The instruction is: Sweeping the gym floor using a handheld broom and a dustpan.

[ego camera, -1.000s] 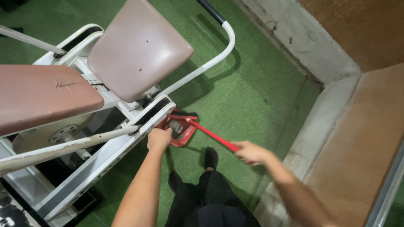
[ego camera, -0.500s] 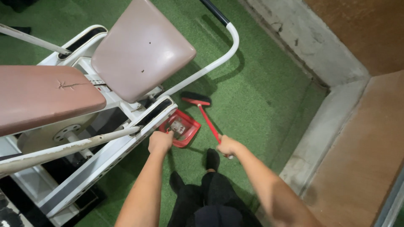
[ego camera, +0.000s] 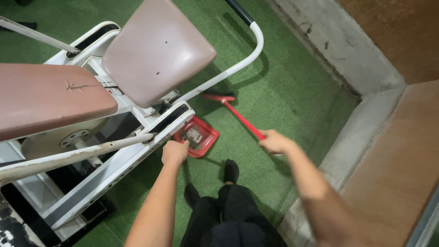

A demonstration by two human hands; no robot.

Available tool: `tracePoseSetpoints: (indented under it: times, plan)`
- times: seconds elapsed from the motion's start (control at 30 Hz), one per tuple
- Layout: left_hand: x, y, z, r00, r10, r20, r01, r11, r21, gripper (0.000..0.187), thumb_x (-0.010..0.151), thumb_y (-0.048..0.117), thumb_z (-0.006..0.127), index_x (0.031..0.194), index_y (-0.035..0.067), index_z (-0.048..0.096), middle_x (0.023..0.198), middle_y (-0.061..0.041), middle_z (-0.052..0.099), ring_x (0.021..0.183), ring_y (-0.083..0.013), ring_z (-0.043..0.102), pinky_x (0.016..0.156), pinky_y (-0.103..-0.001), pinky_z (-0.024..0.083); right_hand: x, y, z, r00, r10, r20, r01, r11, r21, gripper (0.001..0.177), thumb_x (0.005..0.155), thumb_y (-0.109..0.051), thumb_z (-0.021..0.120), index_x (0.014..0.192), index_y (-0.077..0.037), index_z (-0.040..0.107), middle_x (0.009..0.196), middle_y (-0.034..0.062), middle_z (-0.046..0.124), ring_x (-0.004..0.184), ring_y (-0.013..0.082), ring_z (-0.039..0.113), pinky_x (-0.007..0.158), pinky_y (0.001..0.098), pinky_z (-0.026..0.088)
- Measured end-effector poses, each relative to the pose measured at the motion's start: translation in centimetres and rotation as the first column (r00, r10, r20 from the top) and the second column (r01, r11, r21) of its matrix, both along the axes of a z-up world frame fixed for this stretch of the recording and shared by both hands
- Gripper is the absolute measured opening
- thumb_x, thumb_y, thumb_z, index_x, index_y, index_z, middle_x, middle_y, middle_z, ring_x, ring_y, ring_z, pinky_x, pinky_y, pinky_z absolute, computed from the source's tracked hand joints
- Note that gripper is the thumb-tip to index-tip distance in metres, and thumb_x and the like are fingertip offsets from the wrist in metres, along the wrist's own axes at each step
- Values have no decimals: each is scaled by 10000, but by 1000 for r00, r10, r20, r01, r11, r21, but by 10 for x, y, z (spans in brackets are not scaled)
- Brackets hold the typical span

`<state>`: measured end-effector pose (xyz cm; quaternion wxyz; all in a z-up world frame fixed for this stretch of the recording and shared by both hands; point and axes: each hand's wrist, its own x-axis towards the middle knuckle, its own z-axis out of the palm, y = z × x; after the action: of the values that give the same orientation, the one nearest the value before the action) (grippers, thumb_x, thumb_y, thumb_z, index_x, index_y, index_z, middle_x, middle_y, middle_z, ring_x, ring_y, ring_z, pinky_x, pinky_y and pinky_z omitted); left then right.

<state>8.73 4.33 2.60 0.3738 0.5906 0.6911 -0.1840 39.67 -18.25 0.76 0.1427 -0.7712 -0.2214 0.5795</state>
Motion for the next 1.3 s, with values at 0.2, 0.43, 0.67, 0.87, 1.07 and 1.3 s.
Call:
tracePoseSetpoints:
  times: [0.2, 0.43, 0.67, 0.87, 1.07, 1.3]
  plan:
    - [-1, 3, -18, 998, -52, 18, 51, 998, 30, 584, 864, 528, 721, 1141, 16, 763, 1223, -222, 724, 1145, -359, 699, 979, -445, 549, -62, -16, -117, 993, 97, 70, -92, 993, -71, 651, 889, -206, 680, 1495, -62, 490, 796, 151, 741, 598, 235, 691, 549, 408, 554]
    - [4, 7, -10, 999, -49, 23, 48, 999, 22, 625, 858, 546, 725, 1149, -8, 750, 1235, -230, 714, 1150, -365, 697, 982, -450, 547, -17, -43, 51, 977, 135, -164, -149, 986, -76, 712, 872, -126, 587, 1559, -264, 465, 584, 37, 502, 408, 132, 422, 382, 320, 376]
    - [3, 8, -9, 999, -31, 22, 30, 999, 25, 634, 845, 546, 727, 1160, -4, 745, 1247, -222, 710, 1164, -360, 689, 989, -452, 545, 0, -35, 33, 993, -10, -122, 5, 999, -38, 741, 878, -80, 563, 1580, -255, 402, 522, -7, 453, 375, 120, 403, 360, 302, 361]
    - [6, 5, -12, 999, -39, 23, 39, 999, 21, 611, 850, 536, 718, 1161, 10, 748, 1246, -217, 712, 1163, -357, 690, 987, -453, 545, -65, -14, -42, 986, -145, -83, 144, 989, -20, 735, 883, -74, 584, 1579, -195, 382, 573, 14, 501, 393, 142, 448, 365, 320, 376]
    - [-4, 0, -10, 998, -51, 31, 51, 999, 18, 609, 843, 534, 719, 1143, 5, 749, 1234, -218, 715, 1152, -367, 692, 982, -457, 546, -106, -72, -8, 963, -108, -246, 105, 994, -22, 778, 871, -89, 530, 1606, -227, 316, 534, 11, 461, 375, 133, 422, 355, 310, 386]
    - [-62, -9, -54, 972, -175, 155, 163, 983, 87, 589, 842, 534, 723, 965, -40, 768, 1056, -290, 732, 1034, -400, 718, 895, -459, 559, -122, -191, 14, 743, -504, -440, 479, 860, -177, 811, 832, -32, 515, 1595, -252, 351, 546, -11, 409, 371, 91, 320, 335, 277, 282]
